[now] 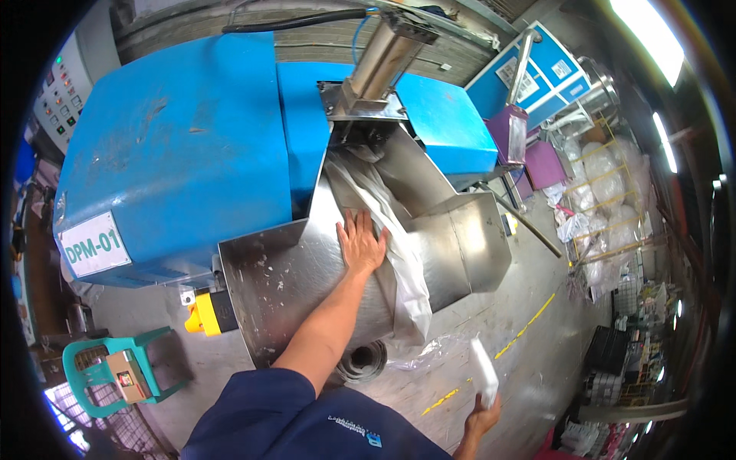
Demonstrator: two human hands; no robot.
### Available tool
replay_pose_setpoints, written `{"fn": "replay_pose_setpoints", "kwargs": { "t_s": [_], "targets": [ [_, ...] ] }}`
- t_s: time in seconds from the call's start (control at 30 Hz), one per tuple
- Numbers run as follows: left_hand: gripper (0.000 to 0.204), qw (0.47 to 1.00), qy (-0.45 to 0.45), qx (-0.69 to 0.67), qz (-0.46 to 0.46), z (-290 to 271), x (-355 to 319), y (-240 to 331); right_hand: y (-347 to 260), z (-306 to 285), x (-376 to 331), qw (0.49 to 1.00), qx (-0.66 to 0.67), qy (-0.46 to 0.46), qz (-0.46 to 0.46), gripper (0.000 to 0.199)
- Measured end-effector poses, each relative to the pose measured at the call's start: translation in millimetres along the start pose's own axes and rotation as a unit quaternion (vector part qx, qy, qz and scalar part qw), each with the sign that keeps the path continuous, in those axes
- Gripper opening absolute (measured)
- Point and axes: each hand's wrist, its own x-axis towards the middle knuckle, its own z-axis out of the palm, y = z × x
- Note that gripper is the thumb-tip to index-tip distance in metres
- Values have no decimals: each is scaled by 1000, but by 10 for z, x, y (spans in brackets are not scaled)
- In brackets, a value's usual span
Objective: The person loads a white plastic sheet into a blue industrial machine, then walks to a pile of bags to retrieve a roll of white plastic. They unroll the plastic, feed it into the machine, and later pick up a blue tube from the floor to connect it to the machine's side.
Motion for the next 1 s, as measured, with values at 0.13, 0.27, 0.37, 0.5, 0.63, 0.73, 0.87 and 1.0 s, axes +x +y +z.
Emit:
{"fn": "replay_pose_setpoints", "kwargs": {
  "t_s": [0.13,0.27,0.37,0.5,0.63,0.73,0.87,1.0],
  "targets": [
    [62,999,35,-29,18,226,-43,-31,781,-454,-843,991,101,90,10,35],
    [55,980,26,-192,-34,112,-276,-8,435,-327,-1097,999,9,42,-12,34],
    [52,960,19,-271,-62,215,-674,-139,852,-373,-1153,990,139,21,-16,34],
    [48,904,-58,-411,-105,-295,-1513,-15,1244,-707,-1377,981,190,15,20,30],
    [28,848,-218,-472,-103,-1386,-2438,190,1536,-1160,-1530,994,106,14,9,27],
    [17,924,-144,-343,-83,-2161,-2926,59,1944,-1348,-1511,972,210,36,99,34],
    [37,950,85,-300,-3,-2918,-3126,-486,1912,-1641,-1410,961,181,148,149,41],
    [24,964,147,-209,78,-3380,-2959,-802,2141,-1771,-1453,904,304,237,185,46]
  ]
}}
